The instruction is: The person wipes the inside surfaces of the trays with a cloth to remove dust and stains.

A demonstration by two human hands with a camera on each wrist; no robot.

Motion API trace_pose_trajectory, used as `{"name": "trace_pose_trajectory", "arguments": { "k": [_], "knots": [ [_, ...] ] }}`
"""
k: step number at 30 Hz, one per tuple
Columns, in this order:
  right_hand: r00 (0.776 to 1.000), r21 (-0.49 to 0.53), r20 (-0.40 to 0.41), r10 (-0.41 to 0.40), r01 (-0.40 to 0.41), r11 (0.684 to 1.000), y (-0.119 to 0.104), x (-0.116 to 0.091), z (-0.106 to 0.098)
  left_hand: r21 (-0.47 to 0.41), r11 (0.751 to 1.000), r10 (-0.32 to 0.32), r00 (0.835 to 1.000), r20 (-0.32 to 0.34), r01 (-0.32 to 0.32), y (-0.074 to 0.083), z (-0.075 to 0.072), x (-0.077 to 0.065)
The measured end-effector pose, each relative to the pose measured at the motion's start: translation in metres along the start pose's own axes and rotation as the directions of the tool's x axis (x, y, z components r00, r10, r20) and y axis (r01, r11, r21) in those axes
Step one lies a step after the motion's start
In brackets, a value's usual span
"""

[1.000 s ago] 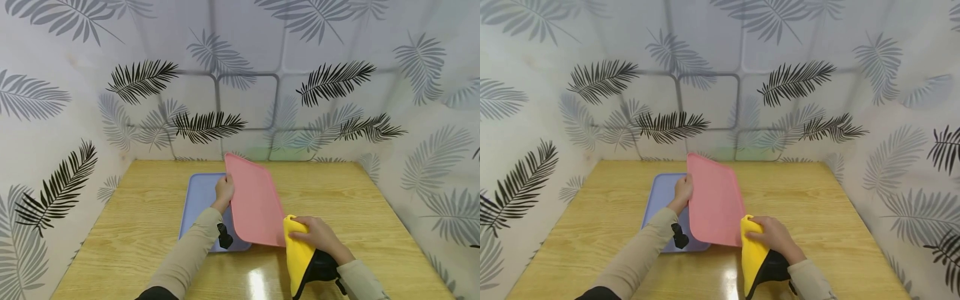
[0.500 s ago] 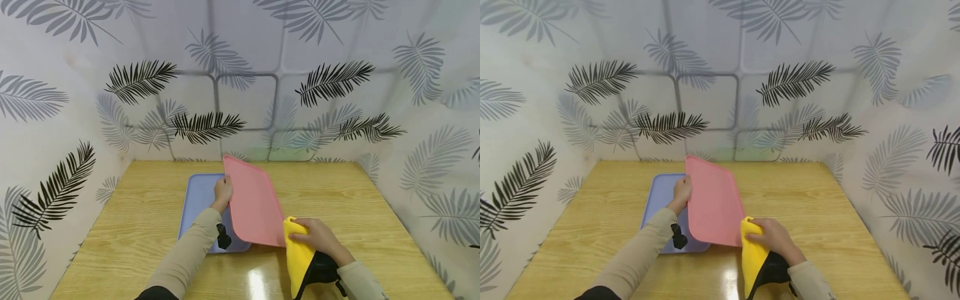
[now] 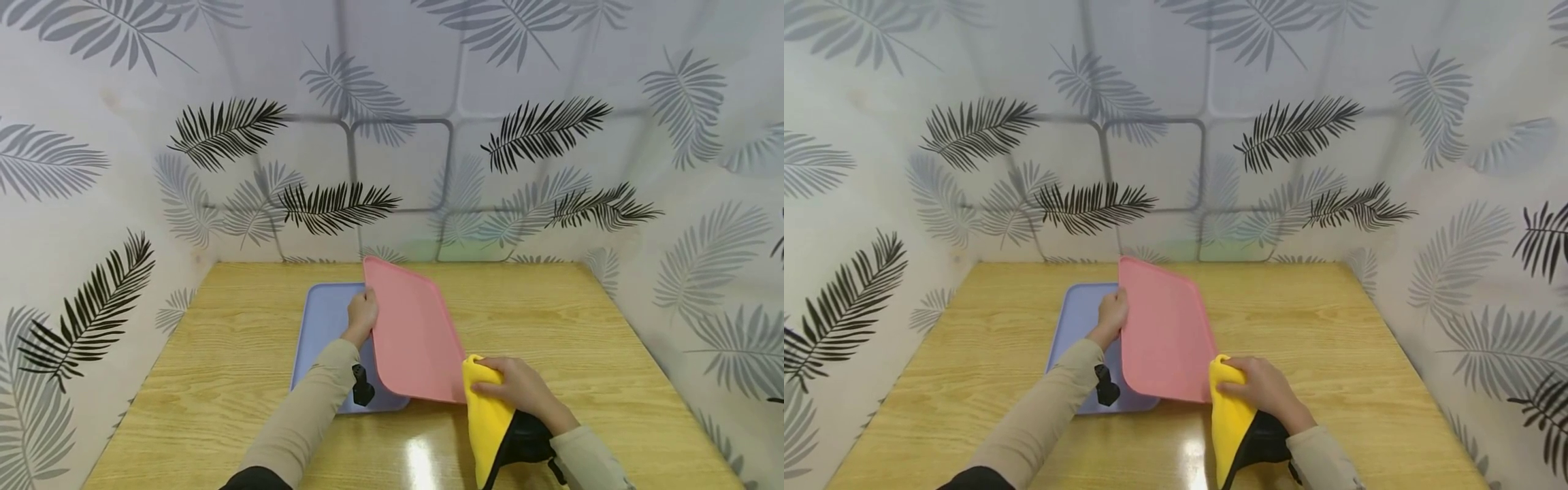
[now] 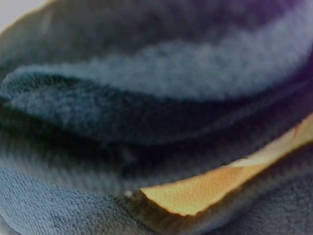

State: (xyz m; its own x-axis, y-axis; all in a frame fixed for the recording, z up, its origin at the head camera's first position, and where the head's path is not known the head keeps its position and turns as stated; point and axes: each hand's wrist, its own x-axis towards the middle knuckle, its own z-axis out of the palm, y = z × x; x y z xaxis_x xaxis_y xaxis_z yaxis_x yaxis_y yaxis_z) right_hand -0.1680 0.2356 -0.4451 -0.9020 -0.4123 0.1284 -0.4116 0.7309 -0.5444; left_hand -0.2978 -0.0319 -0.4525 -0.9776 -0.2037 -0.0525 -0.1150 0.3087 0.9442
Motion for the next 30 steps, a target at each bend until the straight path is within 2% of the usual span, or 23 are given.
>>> {"name": "trace_pose_trajectory", "arguments": {
  "k": [5,9,12,14,16,19,22,24,27,30],
  "knots": [
    [1.000,0.005,0.005,0.006,-0.006,1.000,0.000,0.000,0.001,0.018,1.000,0.001,0.999,0.033,-0.001,0.000,-0.001,-0.004],
    [1.000,0.019,0.016,0.013,-0.013,1.000,0.000,0.000,0.002,0.032,0.998,-0.051,0.997,0.066,0.049,0.000,0.001,-0.001],
    [1.000,0.031,0.025,0.019,-0.020,0.999,-0.001,0.000,0.003,-0.003,0.999,-0.040,0.996,0.082,0.041,-0.006,0.004,0.003],
    [0.999,0.032,0.030,0.024,-0.025,0.999,-0.001,0.000,0.003,-0.049,0.999,-0.014,0.997,0.076,0.017,-0.032,0.018,0.023],
    [0.999,0.033,0.029,0.023,-0.024,0.999,-0.001,0.000,0.003,-0.084,0.996,0.005,0.995,0.096,0.004,-0.066,0.036,0.051],
    [0.999,0.036,0.033,0.020,-0.022,0.999,-0.001,0.000,0.003,-0.120,0.991,-0.049,0.992,0.119,0.064,-0.114,0.066,0.093],
    [0.999,0.044,0.035,0.012,-0.014,0.999,0.000,0.000,0.004,-0.128,0.981,-0.115,0.973,0.202,0.143,-0.123,0.075,0.100],
    [0.999,0.045,0.036,0.008,-0.010,0.999,0.000,0.000,0.004,-0.138,0.978,-0.118,0.959,0.258,0.157,-0.119,0.074,0.096],
    [1.000,0.040,0.026,-0.002,0.001,0.999,0.001,-0.001,0.005,-0.159,0.973,-0.097,0.924,0.370,0.165,-0.111,0.072,0.087],
    [1.000,0.040,0.026,0.000,-0.001,0.999,0.002,-0.002,0.006,-0.180,0.968,-0.084,0.905,0.417,0.173,-0.110,0.075,0.082]
  ]
}}
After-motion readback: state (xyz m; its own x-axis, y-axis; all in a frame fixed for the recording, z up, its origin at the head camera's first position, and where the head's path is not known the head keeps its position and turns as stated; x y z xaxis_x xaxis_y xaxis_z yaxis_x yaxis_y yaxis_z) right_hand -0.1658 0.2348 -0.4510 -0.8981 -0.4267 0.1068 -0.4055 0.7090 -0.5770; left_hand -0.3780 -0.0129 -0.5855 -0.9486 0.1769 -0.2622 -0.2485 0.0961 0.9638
